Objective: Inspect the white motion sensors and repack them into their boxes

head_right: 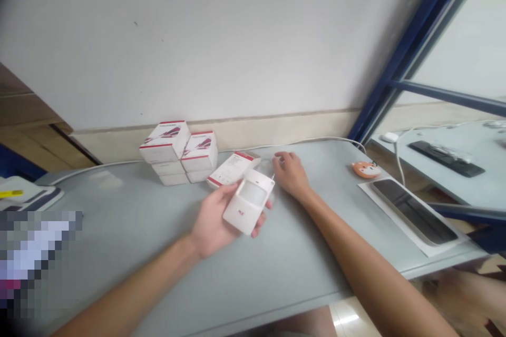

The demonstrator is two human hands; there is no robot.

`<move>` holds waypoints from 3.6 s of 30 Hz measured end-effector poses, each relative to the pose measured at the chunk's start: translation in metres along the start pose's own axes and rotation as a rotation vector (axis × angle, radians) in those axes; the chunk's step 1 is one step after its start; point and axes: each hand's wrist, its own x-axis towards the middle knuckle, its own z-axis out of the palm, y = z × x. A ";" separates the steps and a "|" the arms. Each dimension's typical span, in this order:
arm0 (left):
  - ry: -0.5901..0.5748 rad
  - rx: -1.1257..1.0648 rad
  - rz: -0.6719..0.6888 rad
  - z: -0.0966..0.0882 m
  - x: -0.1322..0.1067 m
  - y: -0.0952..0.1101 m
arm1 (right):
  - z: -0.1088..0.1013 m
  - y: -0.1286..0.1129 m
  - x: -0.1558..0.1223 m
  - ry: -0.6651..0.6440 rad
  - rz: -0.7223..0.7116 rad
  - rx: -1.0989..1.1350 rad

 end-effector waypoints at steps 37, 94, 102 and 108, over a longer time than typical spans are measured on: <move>0.092 0.106 -0.287 -0.005 0.002 -0.001 | -0.093 -0.016 0.042 0.024 0.383 1.085; 0.131 0.065 -0.261 -0.013 0.006 -0.012 | -0.069 0.015 0.044 0.119 0.298 0.757; 0.131 0.064 -0.278 -0.014 0.006 -0.011 | -0.065 0.018 0.041 0.096 0.317 0.717; 0.121 0.057 -0.260 -0.014 0.006 -0.012 | -0.059 0.018 0.037 0.102 0.304 0.630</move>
